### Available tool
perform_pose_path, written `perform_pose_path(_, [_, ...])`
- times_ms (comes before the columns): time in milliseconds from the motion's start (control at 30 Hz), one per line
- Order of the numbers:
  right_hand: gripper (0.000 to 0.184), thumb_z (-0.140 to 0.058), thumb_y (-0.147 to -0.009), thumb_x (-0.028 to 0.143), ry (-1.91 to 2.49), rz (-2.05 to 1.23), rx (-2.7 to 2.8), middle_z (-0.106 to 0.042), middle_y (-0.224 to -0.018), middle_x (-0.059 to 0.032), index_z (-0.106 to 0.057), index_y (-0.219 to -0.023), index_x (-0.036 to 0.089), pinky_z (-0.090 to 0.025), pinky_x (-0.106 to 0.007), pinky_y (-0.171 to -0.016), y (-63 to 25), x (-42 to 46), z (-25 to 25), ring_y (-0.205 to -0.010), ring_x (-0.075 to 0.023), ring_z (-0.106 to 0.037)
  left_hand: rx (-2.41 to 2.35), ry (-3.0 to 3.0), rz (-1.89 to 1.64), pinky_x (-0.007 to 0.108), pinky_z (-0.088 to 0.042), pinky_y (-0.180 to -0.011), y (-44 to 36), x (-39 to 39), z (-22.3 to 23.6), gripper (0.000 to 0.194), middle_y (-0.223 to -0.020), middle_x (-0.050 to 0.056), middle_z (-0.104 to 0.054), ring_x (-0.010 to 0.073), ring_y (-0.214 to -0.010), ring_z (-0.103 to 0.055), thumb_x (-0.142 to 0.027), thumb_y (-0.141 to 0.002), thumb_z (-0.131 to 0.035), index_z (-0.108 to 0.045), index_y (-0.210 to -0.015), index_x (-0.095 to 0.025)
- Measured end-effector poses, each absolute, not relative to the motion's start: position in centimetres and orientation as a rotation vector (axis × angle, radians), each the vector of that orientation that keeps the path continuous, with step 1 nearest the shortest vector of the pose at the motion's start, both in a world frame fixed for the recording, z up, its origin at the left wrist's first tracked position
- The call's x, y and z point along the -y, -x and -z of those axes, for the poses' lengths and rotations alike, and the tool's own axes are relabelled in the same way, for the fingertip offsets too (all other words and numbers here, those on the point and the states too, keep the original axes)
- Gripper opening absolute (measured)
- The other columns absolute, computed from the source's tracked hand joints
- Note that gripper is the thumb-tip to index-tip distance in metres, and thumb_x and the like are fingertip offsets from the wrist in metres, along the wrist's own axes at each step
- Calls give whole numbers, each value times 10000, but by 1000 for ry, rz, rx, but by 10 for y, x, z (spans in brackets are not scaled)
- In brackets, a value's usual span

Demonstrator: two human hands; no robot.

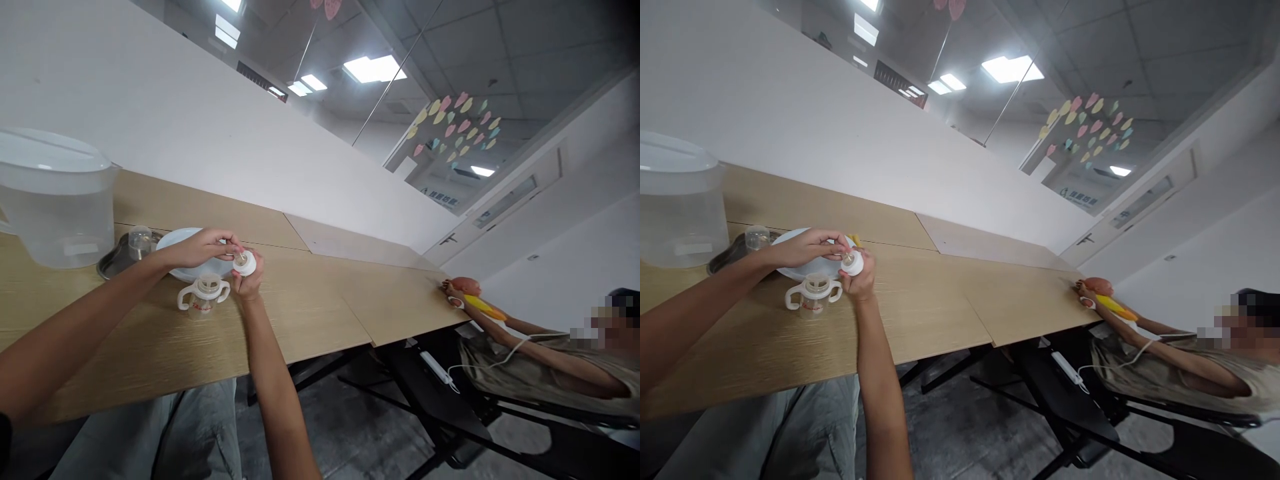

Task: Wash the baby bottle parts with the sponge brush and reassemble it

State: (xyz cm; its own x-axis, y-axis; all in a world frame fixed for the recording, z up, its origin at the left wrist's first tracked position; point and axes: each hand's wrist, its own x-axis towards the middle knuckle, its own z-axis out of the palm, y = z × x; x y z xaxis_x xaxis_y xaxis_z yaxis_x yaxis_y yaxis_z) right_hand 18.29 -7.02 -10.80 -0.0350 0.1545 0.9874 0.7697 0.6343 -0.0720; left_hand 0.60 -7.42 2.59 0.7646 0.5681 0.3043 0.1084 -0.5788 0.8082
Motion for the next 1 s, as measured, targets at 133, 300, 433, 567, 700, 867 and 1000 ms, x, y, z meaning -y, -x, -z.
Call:
perform_pose_path(133, [601,-308,-962,593,825,751,1488,-593,-1065,-183,-336,-1374,157,-569,-452,-802,-183,72,104,-954,-266,-667,-510,-2103,-702,286,-522,-791,-6,70,-22,417,-1013,73,-699,165,-903,-645,-550,-869,-542,-649,-968,-159])
perform_pose_path(300, [588,-467,-919,590,806,746,1479,-610,-1067,-160,-385,-1334,182,-555,-474,-846,-183,73,97,-1003,-267,-649,-541,-2256,-789,288,-497,-819,-5,70,-25,400,-1039,58,-705,185,-953,-641,-528,-881,-545,-680,-1023,-179])
perform_pose_path(433, [553,-575,-885,527,834,783,1427,-611,-1019,-136,-420,-1295,190,-560,-459,-812,-184,71,96,-951,-253,-646,-574,-2475,-925,304,-469,-876,-6,76,-28,386,-1048,61,-689,190,-982,-613,-496,-921,-481,-699,-1011,-190])
perform_pose_path(567, [543,-597,-866,509,852,754,1479,-608,-979,-116,-412,-1272,200,-553,-464,-794,-187,70,97,-889,-248,-641,-605,-2616,-903,312,-458,-873,-7,81,-29,403,-1047,71,-680,196,-969,-605,-472,-946,-430,-705,-1015,-186])
perform_pose_path(700, [570,-602,-870,491,786,864,1441,-592,-972,-106,-372,-1305,203,-557,-452,-758,-186,72,94,-875,-242,-634,-630,-2704,-865,306,-456,-854,-7,84,-30,398,-1031,78,-678,195,-940,-602,-429,-964,-403,-708,-1024,-181])
perform_pose_path(867, [582,-621,-864,438,720,886,1436,-594,-962,-104,-361,-1326,197,-557,-441,-748,-181,76,86,-873,-244,-630,-642,-2797,-854,292,-451,-812,-7,86,-30,374,-987,76,-666,189,-900,-602,-382,-973,-395,-707,-1018,-181])
perform_pose_path(1000, [538,-639,-845,420,721,838,1436,-597,-939,-90,-403,-1277,204,-561,-446,-765,-184,73,89,-880,-243,-627,-644,-2860,-832,295,-444,-787,-8,89,-30,340,-969,79,-653,192,-878,-603,-336,-975,-408,-708,-1020,-182])
